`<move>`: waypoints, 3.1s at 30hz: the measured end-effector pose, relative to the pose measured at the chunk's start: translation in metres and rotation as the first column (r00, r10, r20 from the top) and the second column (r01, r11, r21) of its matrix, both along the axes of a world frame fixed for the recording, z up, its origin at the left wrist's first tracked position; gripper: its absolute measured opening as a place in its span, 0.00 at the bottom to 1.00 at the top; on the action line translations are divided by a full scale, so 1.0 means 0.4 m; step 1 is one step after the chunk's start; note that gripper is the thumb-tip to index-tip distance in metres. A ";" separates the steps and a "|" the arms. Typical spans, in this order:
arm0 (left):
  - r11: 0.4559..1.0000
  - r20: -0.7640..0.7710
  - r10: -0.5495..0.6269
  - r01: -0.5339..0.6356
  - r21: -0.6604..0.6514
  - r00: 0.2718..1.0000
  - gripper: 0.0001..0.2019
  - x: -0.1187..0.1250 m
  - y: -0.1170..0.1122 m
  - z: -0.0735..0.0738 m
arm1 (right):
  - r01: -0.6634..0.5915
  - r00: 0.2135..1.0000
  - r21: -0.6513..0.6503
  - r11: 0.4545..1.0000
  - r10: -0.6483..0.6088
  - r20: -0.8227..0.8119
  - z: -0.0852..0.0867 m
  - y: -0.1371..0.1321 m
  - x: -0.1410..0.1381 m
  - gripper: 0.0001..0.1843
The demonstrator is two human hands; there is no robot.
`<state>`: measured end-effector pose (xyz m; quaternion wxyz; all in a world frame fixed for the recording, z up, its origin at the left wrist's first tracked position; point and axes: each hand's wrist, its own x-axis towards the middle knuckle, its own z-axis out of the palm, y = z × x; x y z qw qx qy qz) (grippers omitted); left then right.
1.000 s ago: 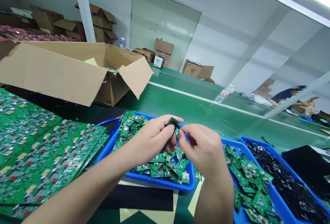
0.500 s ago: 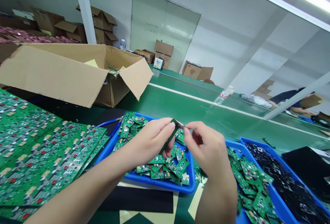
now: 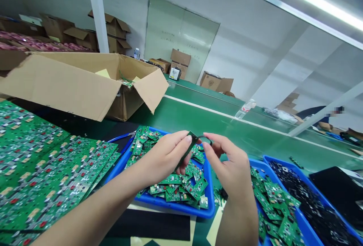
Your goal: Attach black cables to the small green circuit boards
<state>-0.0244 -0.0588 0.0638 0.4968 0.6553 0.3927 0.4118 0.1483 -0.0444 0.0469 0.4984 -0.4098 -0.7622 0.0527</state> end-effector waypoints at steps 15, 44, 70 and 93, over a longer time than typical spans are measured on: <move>0.992 -0.349 -0.073 0.103 0.067 0.934 0.17 -0.002 -0.006 0.035 | -0.059 0.986 0.118 0.991 0.076 -0.149 0.006 -0.014 -0.010 0.23; 0.794 -0.201 0.208 -0.045 0.607 0.957 0.20 -0.023 0.017 0.000 | -0.406 0.871 -0.029 0.913 0.377 -0.315 0.015 0.004 0.091 0.15; 0.336 -0.020 0.381 -0.118 0.934 0.924 0.16 -0.007 0.040 -0.025 | -0.756 0.545 -0.263 0.600 0.354 -0.760 0.018 -0.006 0.013 0.13; 0.663 0.087 0.184 -0.189 0.724 0.979 0.13 -0.009 0.039 -0.016 | -0.792 0.505 -0.295 0.534 0.302 -0.809 0.016 -0.010 -0.011 0.13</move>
